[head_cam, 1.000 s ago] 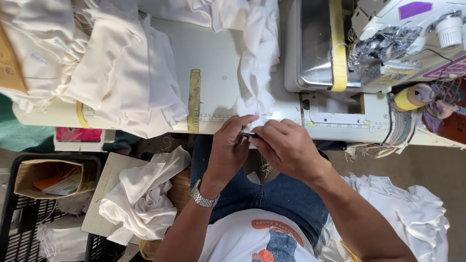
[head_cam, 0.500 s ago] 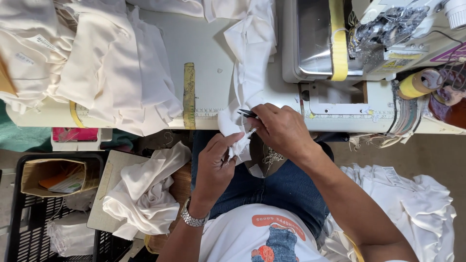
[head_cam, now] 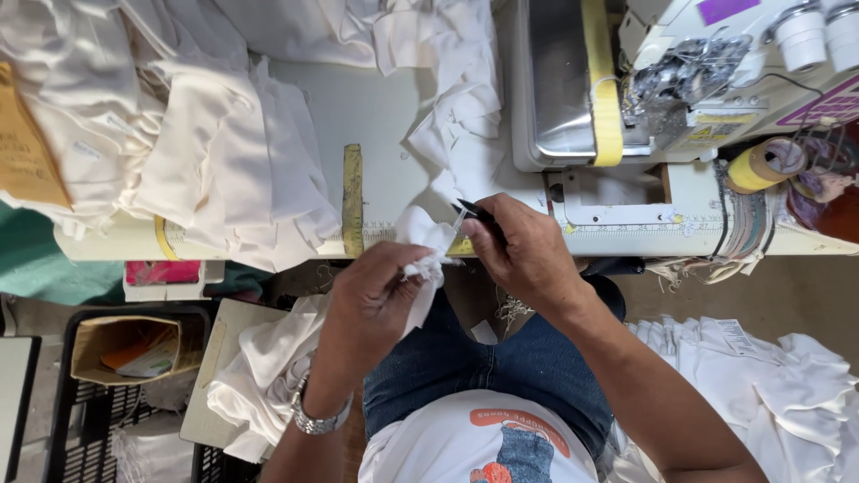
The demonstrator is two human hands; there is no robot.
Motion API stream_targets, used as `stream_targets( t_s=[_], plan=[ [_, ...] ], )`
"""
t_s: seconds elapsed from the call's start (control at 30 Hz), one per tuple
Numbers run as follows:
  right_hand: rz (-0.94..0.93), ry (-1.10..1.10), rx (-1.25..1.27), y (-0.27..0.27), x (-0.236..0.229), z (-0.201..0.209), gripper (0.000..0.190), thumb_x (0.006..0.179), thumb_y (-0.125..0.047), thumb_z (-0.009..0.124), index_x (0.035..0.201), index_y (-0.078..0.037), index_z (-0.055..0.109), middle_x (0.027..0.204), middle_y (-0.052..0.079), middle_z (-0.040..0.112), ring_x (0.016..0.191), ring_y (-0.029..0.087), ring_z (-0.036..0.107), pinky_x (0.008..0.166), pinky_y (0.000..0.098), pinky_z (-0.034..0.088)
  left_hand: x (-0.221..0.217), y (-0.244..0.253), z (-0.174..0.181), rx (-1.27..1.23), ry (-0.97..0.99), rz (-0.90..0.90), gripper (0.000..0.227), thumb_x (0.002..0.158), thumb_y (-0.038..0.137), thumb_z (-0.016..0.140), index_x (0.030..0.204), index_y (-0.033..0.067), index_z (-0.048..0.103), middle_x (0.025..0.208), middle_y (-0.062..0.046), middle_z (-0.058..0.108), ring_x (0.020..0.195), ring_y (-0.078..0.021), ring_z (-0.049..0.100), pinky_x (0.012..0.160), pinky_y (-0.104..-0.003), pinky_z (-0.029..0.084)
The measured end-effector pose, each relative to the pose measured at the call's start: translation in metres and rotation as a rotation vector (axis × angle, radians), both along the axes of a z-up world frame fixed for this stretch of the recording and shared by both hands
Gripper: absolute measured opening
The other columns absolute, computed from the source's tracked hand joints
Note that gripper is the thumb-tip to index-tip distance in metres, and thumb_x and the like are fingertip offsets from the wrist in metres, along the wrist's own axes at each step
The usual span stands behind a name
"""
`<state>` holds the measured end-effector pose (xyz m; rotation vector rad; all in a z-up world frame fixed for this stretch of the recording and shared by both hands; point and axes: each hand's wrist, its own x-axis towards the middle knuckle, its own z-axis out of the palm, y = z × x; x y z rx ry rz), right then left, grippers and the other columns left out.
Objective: Trimming excess fabric and loose threads from white garments using small scissors at a workbench.
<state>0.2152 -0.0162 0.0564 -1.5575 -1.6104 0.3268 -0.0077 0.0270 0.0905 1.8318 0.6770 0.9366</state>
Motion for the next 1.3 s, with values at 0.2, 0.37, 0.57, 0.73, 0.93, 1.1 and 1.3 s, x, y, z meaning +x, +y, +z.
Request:
stream_targets(
  t_s=[0.2,0.37,0.57,0.73,0.93,1.1,1.3],
  plan=[
    [-0.007,0.081,-0.012,-0.009,0.004,-0.004,0.021,0.105,-0.018,0.055,0.096,-0.005,0.069,0.063,0.01,0.061,0.051,0.022,0.061,0.046,0.0309,0.05,-0.008,-0.011,-0.017,-0.026,0.059,0.1,0.031,0.086,-0.005,0.072,0.113,0.0085,0.075,0.096,-0.013,0.076,0.075,-0.0236,0.072,0.062,-0.037,0.054],
    [-0.124,-0.023,-0.206,-0.003,0.026,-0.007,0.024,0.107,-0.026,0.055,0.1,-0.004,0.061,0.067,0.012,0.06,0.057,0.027,0.058,0.052,0.0381,0.045,-0.063,0.038,0.053,0.04,0.29,0.342,0.025,0.098,0.002,0.067,0.121,0.0084,0.07,0.094,-0.007,0.069,0.082,-0.016,0.059,0.07,-0.034,0.049],
    [-0.153,-0.145,-0.302,0.028,0.016,-0.014,0.038,0.1,-0.035,0.062,0.125,-0.007,0.059,0.115,0.013,0.068,0.098,0.032,0.067,0.072,0.0481,0.052,-0.065,0.154,0.059,0.616,0.47,0.418,0.024,0.106,-0.011,0.072,0.123,-0.0112,0.055,0.103,-0.02,0.05,0.095,-0.0288,0.044,0.083,-0.041,0.04],
    [-0.189,-0.068,-0.339,0.04,0.011,0.009,0.039,0.105,-0.024,0.059,0.133,0.002,0.056,0.11,0.027,0.067,0.099,0.048,0.069,0.075,0.0621,0.057,0.014,0.103,-0.01,0.466,0.249,0.307,0.031,0.096,-0.004,0.071,0.125,-0.0108,0.063,0.11,-0.034,0.065,0.104,-0.0551,0.063,0.091,-0.059,0.051],
    [-0.18,-0.38,-0.347,0.022,0.007,-0.002,0.032,0.101,-0.016,0.06,0.131,-0.004,0.061,0.103,0.018,0.068,0.082,0.039,0.074,0.064,0.0535,0.059,0.066,0.057,-0.116,0.577,0.553,0.229,0.026,0.096,0.031,0.069,0.114,0.0125,0.069,0.125,-0.009,0.056,0.128,-0.036,0.052,0.109,-0.058,0.037],
    [0.031,-0.079,-0.862,-0.025,0.001,0.051,0.038,0.1,-0.014,0.055,0.135,0.0,0.059,0.097,0.024,0.074,0.082,0.037,0.076,0.072,0.0515,0.062,0.029,0.014,-0.067,-0.028,0.169,0.0,0.019,0.102,0.027,0.066,0.114,0.0144,0.073,0.099,-0.007,0.077,0.099,-0.0311,0.075,0.088,-0.044,0.058],
    [0.052,-0.338,-0.405,-0.036,0.005,0.0,0.028,0.098,-0.018,0.065,0.123,-0.005,0.067,0.088,0.013,0.075,0.075,0.031,0.077,0.064,0.041,0.063,0.005,-0.013,-0.063,-0.117,0.038,0.045,0.011,0.098,0.014,0.07,0.107,0.0084,0.074,0.088,-0.008,0.072,0.086,-0.0226,0.074,0.083,-0.041,0.058]
  ],
)
